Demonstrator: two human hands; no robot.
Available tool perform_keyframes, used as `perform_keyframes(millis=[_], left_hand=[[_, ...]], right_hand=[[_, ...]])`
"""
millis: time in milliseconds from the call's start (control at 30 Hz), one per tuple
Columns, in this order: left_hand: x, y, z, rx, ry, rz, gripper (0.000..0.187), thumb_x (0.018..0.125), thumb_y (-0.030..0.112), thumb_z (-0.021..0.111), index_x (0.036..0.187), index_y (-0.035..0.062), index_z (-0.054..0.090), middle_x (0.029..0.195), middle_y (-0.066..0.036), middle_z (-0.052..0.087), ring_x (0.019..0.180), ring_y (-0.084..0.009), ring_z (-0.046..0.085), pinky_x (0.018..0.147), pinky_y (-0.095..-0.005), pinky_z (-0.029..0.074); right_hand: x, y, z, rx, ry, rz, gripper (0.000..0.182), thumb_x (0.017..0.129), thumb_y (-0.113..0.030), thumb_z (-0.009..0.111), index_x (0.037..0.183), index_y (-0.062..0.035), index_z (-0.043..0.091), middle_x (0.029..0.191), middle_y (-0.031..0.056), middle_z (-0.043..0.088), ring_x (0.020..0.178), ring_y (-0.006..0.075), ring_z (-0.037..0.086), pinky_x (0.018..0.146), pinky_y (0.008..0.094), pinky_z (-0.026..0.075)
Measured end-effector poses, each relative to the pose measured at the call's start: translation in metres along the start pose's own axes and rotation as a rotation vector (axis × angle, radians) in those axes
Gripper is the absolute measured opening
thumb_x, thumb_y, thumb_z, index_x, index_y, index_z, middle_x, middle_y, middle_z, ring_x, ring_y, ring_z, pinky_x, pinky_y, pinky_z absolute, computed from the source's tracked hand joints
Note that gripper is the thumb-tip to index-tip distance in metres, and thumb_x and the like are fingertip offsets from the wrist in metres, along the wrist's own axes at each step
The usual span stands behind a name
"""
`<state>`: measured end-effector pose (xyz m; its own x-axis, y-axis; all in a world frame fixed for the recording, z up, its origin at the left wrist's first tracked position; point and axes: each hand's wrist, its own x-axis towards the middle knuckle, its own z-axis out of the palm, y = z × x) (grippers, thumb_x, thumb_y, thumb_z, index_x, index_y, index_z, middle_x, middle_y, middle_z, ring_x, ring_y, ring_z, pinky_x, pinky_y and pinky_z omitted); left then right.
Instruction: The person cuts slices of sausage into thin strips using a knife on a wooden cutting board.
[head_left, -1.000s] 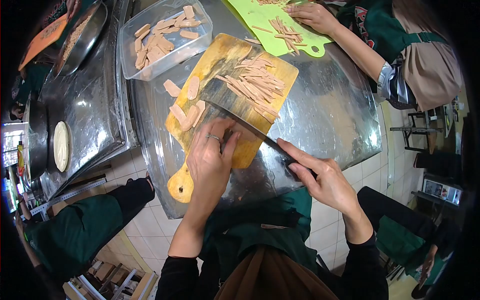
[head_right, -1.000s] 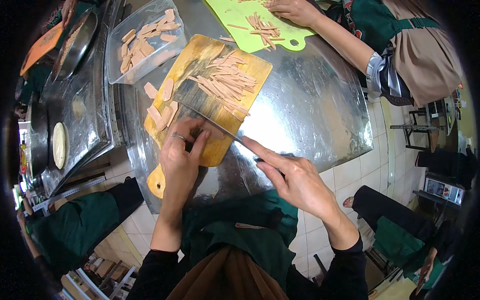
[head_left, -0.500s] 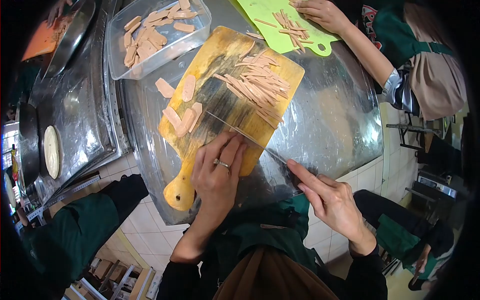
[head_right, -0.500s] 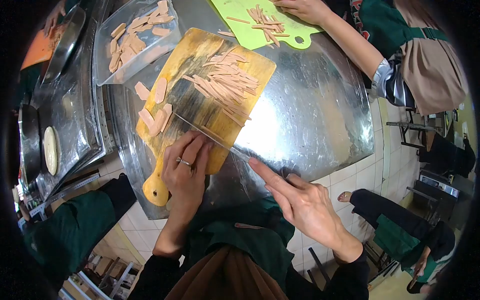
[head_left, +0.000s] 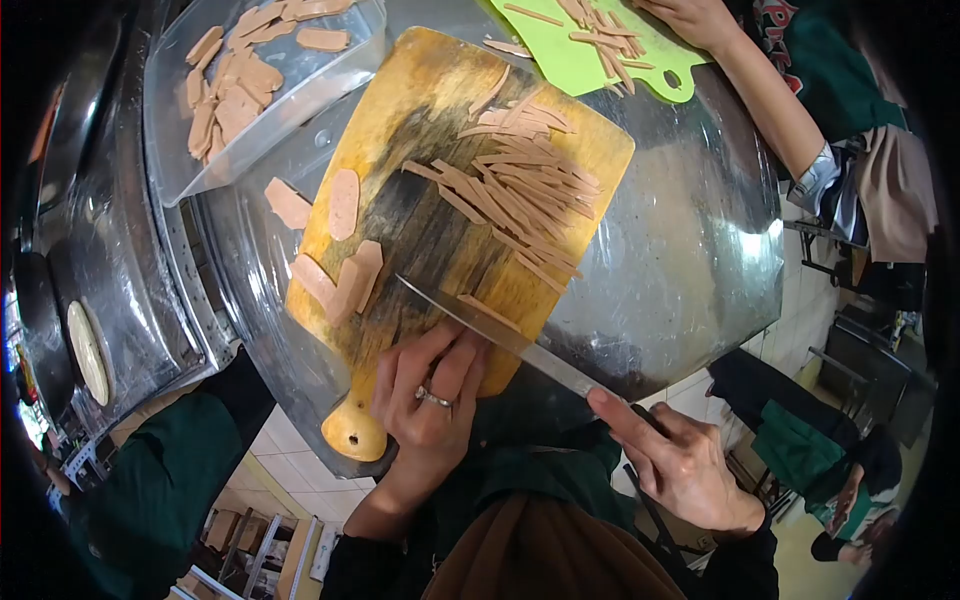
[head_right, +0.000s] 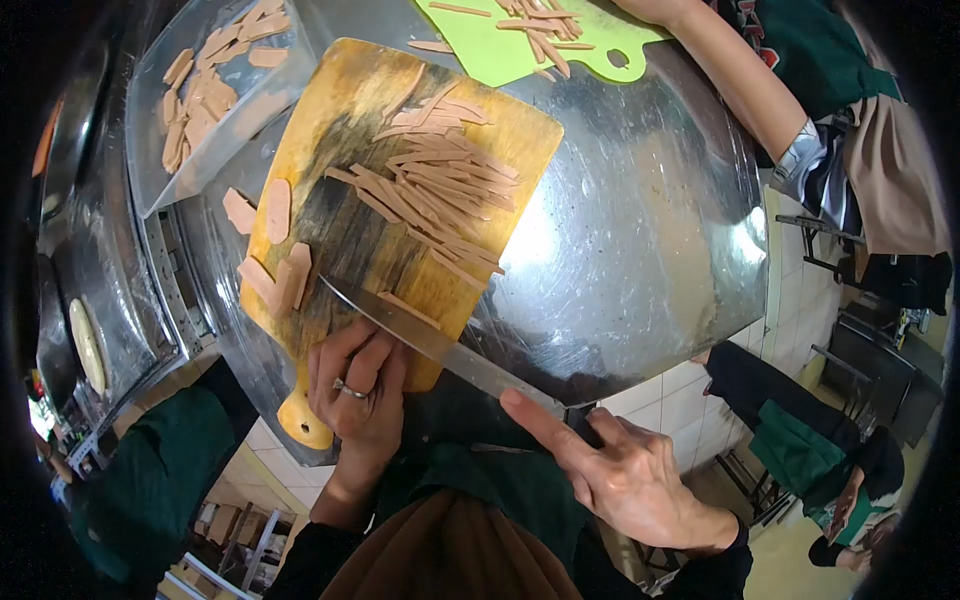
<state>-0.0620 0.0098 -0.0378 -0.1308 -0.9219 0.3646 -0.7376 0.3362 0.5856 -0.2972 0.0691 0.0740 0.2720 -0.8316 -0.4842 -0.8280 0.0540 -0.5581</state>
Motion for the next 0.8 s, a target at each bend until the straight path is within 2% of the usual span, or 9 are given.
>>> perform_keyframes(millis=[433,533,633,733,800], left_hand=[[-0.002,-0.003,-0.005,-0.041,-0.078,-0.013,0.030,0.070,0.000,0.086,0.099,0.0071,0.078,0.104,-0.005,0.073,0.086,-0.0256,0.066,0.075,-0.0353,0.054],[-0.001,-0.001,-0.004,-0.031,-0.072,-0.031,0.034,0.064,-0.005,0.086,0.093,0.0057,0.073,0.097,-0.008,0.071,0.085,-0.0286,0.066,0.075,-0.0372,0.052],[0.001,0.001,-0.007,-0.040,-0.100,-0.041,0.033,0.064,-0.005,0.086,0.094,0.0056,0.074,0.099,-0.008,0.072,0.086,-0.0279,0.067,0.076,-0.0369,0.052],[0.003,0.000,-0.004,-0.015,-0.073,-0.012,0.032,0.070,0.000,0.087,0.101,0.0081,0.079,0.104,-0.004,0.074,0.083,-0.0220,0.066,0.073,-0.0322,0.054],[0.004,0.001,-0.002,-0.018,-0.053,-0.013,0.031,0.072,0.001,0.087,0.100,0.0081,0.080,0.103,-0.003,0.075,0.082,-0.0210,0.067,0.072,-0.0311,0.054]], right_hand=[[0.000,-0.004,-0.007,-0.010,-0.059,0.036,0.094,0.076,0.000,0.075,0.158,-0.0357,0.046,0.071,0.0092,0.048,0.053,0.0246,0.060,0.050,0.0395,0.056],[0.001,-0.006,-0.010,-0.033,-0.087,0.055,0.093,0.077,0.000,0.074,0.158,-0.0358,0.045,0.072,0.0098,0.048,0.054,0.0251,0.060,0.051,0.0399,0.056],[0.002,-0.004,-0.006,0.000,-0.061,0.052,0.092,0.078,0.000,0.074,0.158,-0.0348,0.045,0.071,0.0104,0.048,0.054,0.0253,0.060,0.051,0.0403,0.056],[0.011,0.005,0.005,0.048,-0.097,0.050,0.090,0.079,0.001,0.072,0.158,-0.0336,0.046,0.073,0.0115,0.050,0.053,0.0255,0.059,0.050,0.0413,0.056],[0.025,0.003,0.005,0.029,-0.040,0.009,0.088,0.081,0.002,0.071,0.158,-0.0324,0.046,0.073,0.0123,0.052,0.052,0.0261,0.059,0.050,0.0418,0.055]])
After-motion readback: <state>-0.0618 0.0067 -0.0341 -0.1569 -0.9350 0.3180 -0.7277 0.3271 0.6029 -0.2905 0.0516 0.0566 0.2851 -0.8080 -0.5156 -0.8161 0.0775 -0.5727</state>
